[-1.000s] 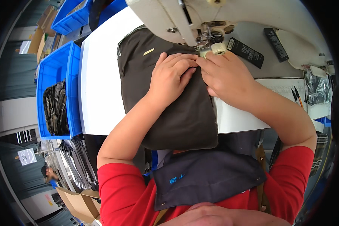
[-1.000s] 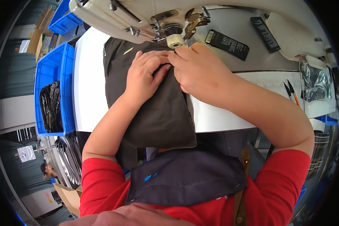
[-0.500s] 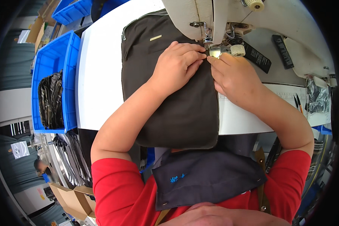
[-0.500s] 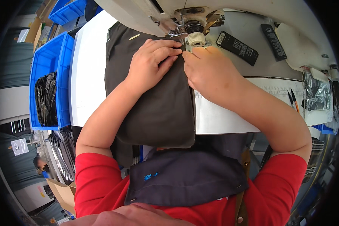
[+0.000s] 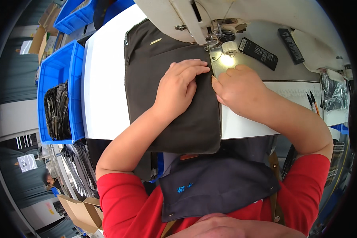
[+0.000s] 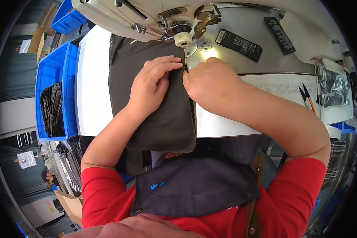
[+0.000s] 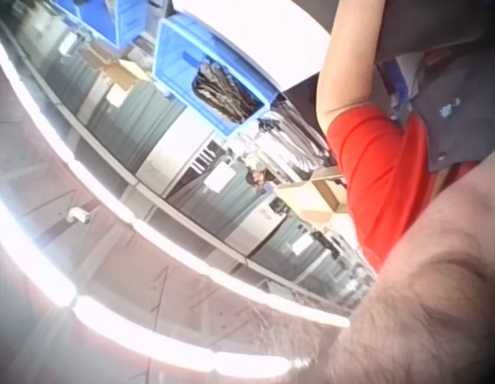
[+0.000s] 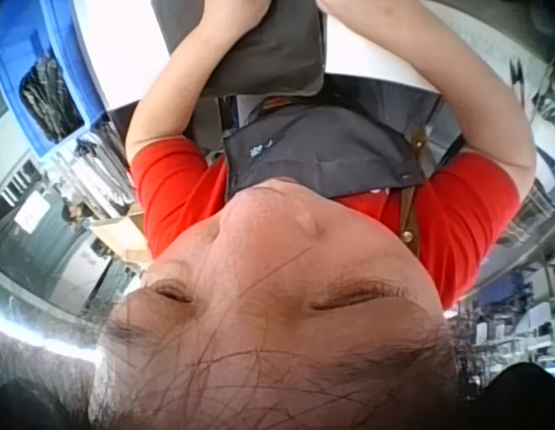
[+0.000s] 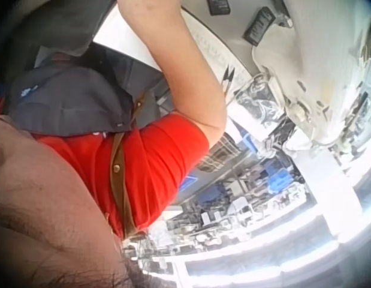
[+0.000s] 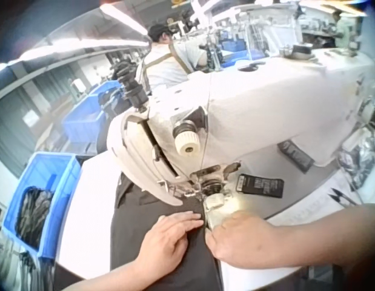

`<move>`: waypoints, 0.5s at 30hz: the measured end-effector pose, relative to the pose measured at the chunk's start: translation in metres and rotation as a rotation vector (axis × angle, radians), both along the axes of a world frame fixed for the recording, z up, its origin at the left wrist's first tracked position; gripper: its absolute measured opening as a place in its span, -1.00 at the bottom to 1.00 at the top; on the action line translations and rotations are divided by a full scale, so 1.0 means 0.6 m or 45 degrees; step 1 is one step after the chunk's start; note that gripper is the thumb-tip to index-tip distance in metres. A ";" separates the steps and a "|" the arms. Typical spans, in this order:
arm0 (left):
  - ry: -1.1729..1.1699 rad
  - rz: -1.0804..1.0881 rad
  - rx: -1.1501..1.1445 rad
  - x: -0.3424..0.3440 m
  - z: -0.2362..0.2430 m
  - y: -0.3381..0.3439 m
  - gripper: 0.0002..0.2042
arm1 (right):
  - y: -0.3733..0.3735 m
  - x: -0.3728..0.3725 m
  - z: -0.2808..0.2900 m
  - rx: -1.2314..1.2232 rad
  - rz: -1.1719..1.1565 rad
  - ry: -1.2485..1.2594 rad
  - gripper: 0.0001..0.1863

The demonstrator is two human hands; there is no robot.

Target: The person sews a zipper onto a dark brown fabric bag using an industrial sewing machine. They then switch to a plaid-patterned bag, sewing a zipper onto it as well. The person handles the fabric and zippers by hand, guiding them under the machine's needle.

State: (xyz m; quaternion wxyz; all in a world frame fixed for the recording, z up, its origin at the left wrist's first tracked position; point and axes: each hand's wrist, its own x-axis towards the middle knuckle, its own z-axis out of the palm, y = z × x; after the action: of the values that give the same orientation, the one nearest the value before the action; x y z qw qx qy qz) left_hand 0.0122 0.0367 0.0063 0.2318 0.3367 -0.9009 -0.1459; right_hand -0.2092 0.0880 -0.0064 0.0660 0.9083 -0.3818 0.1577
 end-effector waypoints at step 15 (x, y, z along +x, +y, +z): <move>-0.174 0.044 -0.193 -0.001 -0.011 0.024 -0.58 | 0.009 0.004 0.010 0.086 -0.062 0.106 -0.81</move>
State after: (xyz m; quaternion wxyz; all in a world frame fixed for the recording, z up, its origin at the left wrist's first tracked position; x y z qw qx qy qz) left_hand 0.0114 0.0512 -0.0001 0.1972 0.3427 -0.9172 -0.0499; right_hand -0.2066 0.0936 -0.0007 0.0549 0.9062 -0.4059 0.1050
